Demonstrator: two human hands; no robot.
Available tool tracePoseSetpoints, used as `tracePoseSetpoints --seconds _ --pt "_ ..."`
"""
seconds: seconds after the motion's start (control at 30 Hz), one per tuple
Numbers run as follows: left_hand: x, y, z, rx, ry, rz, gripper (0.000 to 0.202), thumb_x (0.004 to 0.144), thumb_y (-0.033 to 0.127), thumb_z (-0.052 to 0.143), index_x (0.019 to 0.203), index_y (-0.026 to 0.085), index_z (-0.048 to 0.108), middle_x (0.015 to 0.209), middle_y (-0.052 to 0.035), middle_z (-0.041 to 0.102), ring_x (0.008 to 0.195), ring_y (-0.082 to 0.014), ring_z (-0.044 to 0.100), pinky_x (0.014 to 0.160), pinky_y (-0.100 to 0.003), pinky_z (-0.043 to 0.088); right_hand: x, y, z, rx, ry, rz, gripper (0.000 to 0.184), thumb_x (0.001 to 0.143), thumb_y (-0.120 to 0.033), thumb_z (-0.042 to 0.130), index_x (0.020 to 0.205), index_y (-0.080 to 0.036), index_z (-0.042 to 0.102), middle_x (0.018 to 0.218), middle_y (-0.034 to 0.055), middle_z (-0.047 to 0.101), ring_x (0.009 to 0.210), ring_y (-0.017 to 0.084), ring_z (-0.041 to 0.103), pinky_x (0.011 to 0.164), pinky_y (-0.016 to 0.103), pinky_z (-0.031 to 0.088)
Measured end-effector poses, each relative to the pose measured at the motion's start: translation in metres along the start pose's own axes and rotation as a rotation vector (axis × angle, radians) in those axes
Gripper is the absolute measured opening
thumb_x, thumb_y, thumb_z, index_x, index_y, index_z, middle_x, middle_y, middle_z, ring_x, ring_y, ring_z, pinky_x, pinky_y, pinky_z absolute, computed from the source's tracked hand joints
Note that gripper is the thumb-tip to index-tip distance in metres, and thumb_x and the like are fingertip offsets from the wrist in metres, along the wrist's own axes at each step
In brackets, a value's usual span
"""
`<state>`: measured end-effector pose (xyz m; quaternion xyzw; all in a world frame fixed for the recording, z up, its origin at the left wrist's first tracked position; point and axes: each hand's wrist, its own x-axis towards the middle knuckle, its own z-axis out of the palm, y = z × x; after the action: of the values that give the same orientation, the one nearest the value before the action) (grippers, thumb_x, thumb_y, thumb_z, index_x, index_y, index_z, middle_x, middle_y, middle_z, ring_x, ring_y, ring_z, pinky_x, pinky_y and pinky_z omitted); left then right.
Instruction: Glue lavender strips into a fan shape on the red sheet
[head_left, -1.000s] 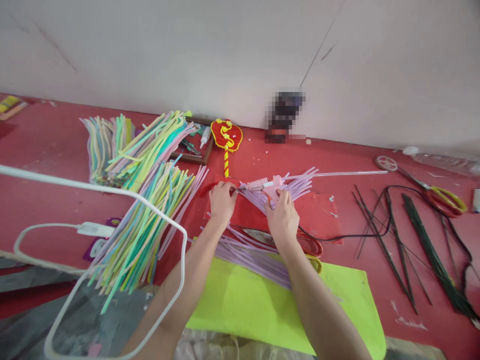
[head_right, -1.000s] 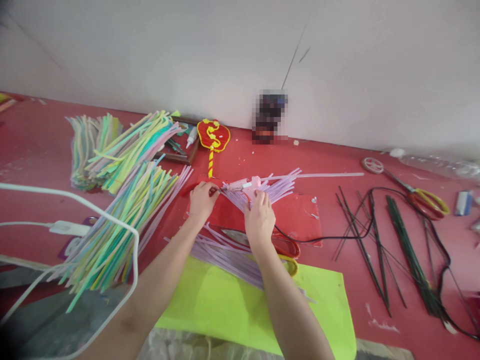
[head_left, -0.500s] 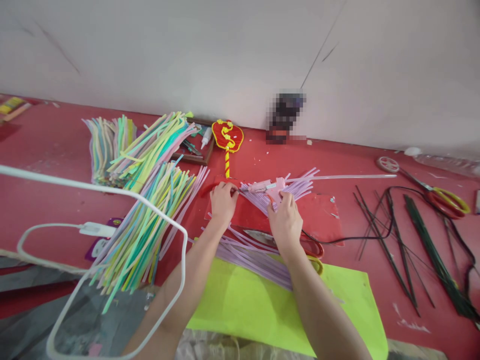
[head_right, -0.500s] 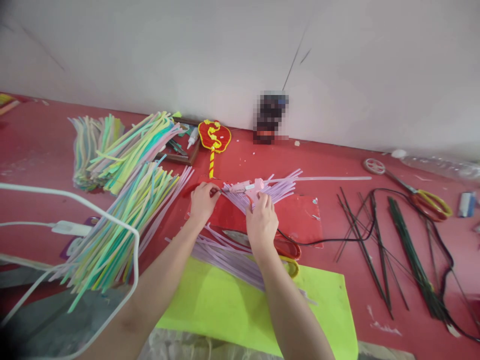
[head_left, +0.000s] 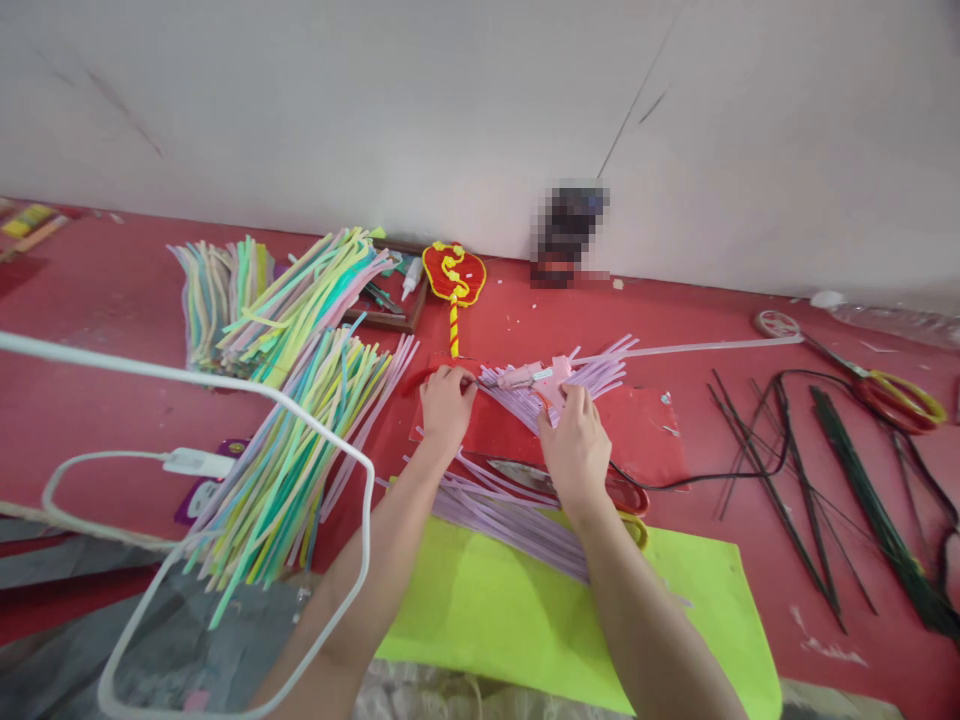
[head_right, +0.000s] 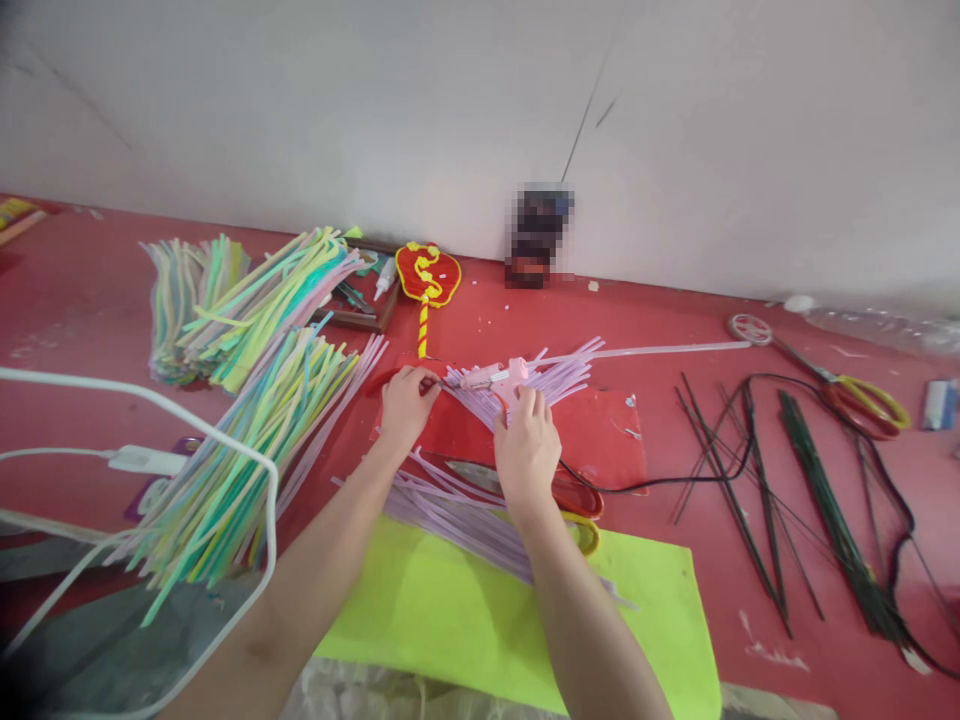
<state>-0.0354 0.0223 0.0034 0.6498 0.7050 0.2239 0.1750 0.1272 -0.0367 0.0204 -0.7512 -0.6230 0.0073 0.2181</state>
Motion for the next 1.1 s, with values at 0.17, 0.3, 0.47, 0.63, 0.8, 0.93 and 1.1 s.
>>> tracePoseSetpoints --seconds 0.17,0.3,0.47,0.63,0.8,0.93,1.1 --pt "0.0002 -0.0002 0.0003 0.005 0.0 -0.005 0.005 0.084 0.021 0.061 0.087 0.022 0.064 0.097 -0.0028 0.065 0.094 -0.0196 0.06 0.085 -0.033 0.039 0.0003 0.0012 -0.0017 0.002 0.004 0.0 0.029 0.083 -0.021 0.049 0.112 -0.02 0.046 0.108 0.01 0.063 0.098 0.024 0.06 0.069 0.031 0.046" --pt "0.0004 -0.0005 0.0006 0.006 -0.003 -0.005 0.006 0.084 0.021 0.061 0.088 0.022 0.065 0.097 -0.0028 0.065 0.094 -0.0198 0.06 0.085 -0.033 0.039 0.0006 0.002 -0.0011 0.002 0.007 -0.008 0.029 0.084 -0.022 0.049 0.112 -0.02 0.046 0.108 0.0103 0.063 0.098 0.024 0.061 0.07 0.031 0.047" --pt "0.0005 0.0004 -0.0003 0.012 -0.019 -0.018 0.007 0.084 0.022 0.061 0.089 0.022 0.065 0.099 -0.0032 0.065 0.096 -0.0197 0.06 0.086 -0.033 0.039 0.0009 0.0009 -0.0012 0.002 -0.006 -0.003 0.028 0.085 -0.022 0.049 0.113 -0.019 0.046 0.109 0.0109 0.063 0.099 0.025 0.06 0.071 0.032 0.047" --pt "0.0006 0.0002 -0.0003 0.01 -0.021 -0.018 0.007 0.084 0.022 0.061 0.089 0.022 0.065 0.099 -0.0034 0.065 0.096 -0.0201 0.06 0.086 -0.034 0.039 0.0006 -0.0003 -0.0042 0.013 -0.012 -0.002 0.029 0.084 -0.021 0.048 0.113 -0.019 0.047 0.109 0.0112 0.063 0.1 0.025 0.06 0.072 0.032 0.048" --pt "0.0004 0.0004 -0.0008 0.004 -0.019 -0.017 0.006 0.084 0.021 0.061 0.089 0.022 0.065 0.099 -0.0035 0.066 0.097 -0.0202 0.06 0.086 -0.034 0.039 0.0005 -0.0014 -0.0073 0.01 -0.02 0.011 0.028 0.084 -0.021 0.048 0.111 -0.019 0.047 0.11 0.0113 0.063 0.099 0.025 0.06 0.071 0.031 0.047" --pt "0.0002 0.0012 -0.0019 0.007 -0.018 -0.019 0.007 0.084 0.021 0.06 0.089 0.022 0.065 0.099 -0.0036 0.066 0.096 -0.0202 0.06 0.086 -0.034 0.039 0.0004 -0.0005 -0.0071 0.004 -0.027 0.014 0.028 0.084 -0.021 0.048 0.112 -0.019 0.046 0.11 0.0106 0.063 0.101 0.025 0.06 0.071 0.031 0.046" --pt "0.0 -0.0002 -0.0004 0.003 -0.01 -0.005 0.006 0.084 0.022 0.06 0.089 0.022 0.065 0.098 -0.003 0.065 0.095 -0.0194 0.06 0.085 -0.033 0.039 0.0004 0.0007 -0.0059 0.002 -0.028 0.001 0.027 0.084 -0.02 0.049 0.111 -0.019 0.046 0.11 0.0099 0.063 0.1 0.025 0.06 0.071 0.031 0.047"
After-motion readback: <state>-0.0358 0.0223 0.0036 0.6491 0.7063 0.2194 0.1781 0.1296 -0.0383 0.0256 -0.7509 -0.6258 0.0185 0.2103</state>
